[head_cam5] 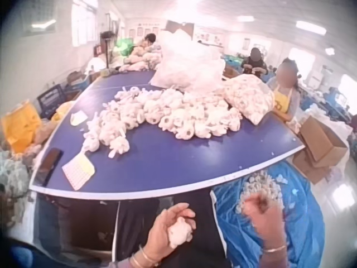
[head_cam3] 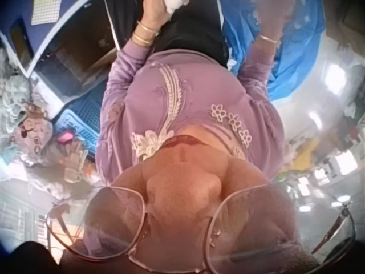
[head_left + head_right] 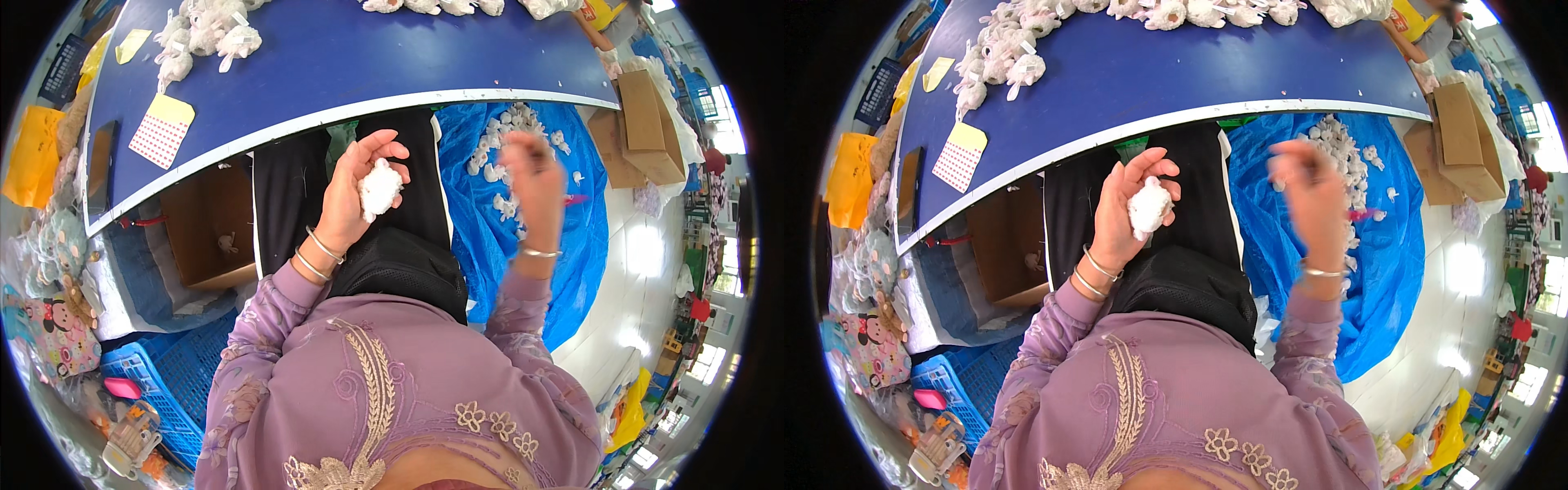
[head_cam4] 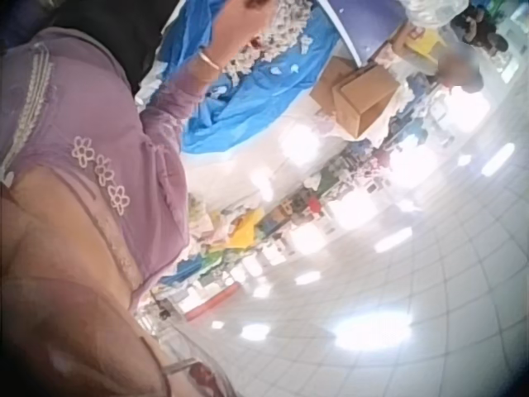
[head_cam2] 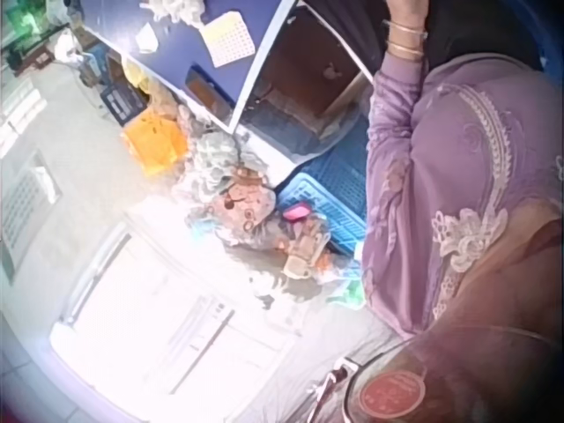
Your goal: The person trims excess threads from small white stuffed toys using scissors. They pick up each toy, snip loose threads, and place the finished items on the table. The work is repetitive and performed one at a time.
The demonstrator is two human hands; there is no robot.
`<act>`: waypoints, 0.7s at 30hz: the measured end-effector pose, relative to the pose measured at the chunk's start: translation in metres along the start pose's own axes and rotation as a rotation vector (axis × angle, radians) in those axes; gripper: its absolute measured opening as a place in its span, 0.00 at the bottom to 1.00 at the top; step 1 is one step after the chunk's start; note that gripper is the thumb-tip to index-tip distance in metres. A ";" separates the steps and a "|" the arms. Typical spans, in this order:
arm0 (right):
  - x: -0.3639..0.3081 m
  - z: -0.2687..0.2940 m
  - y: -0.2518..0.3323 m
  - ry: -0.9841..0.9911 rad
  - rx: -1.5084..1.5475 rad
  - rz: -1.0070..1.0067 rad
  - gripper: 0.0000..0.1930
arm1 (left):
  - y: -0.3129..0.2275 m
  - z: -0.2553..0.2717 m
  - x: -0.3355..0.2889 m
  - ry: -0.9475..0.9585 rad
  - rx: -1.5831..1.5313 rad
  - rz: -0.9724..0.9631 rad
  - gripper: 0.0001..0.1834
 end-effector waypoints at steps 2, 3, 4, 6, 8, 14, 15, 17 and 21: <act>-0.034 -0.059 0.013 0.318 0.134 0.029 0.18 | -0.002 -0.001 0.002 -0.031 0.062 -0.073 0.31; -0.051 -0.081 0.015 0.459 0.180 -0.117 0.23 | -0.004 -0.002 0.001 -0.082 0.119 -0.121 0.31; -0.061 -0.096 0.025 0.520 0.142 -0.064 0.25 | -0.007 -0.002 -0.001 -0.134 0.178 -0.169 0.31; -0.066 -0.109 0.025 0.461 0.223 0.031 0.24 | -0.013 -0.007 -0.005 -0.079 0.292 -0.250 0.32; -0.063 -0.111 0.018 0.472 0.270 -0.044 0.23 | -0.017 -0.006 -0.008 -0.053 0.240 -0.280 0.32; -0.059 -0.104 -0.009 0.500 0.649 -0.381 0.23 | -0.015 -0.007 -0.019 0.075 0.382 -0.197 0.37; -0.058 -0.102 -0.007 0.490 0.614 -0.344 0.23 | -0.009 -0.009 -0.021 0.114 0.372 -0.101 0.37; -0.058 -0.102 0.002 0.466 0.546 -0.271 0.23 | -0.006 -0.008 -0.020 0.045 0.416 -0.168 0.35; -0.051 -0.096 0.007 0.286 0.241 0.013 0.19 | -0.012 -0.003 -0.016 -0.063 0.455 -0.146 0.32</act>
Point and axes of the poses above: each hand's wrist, its own x-axis towards the middle knuckle, its own z-axis out of the back of the hand, y = z × x, the point moved 6 cm from there along x, towards the middle knuckle, and after that the axes turned 10 degrees about -y, right-handed, at the moved point
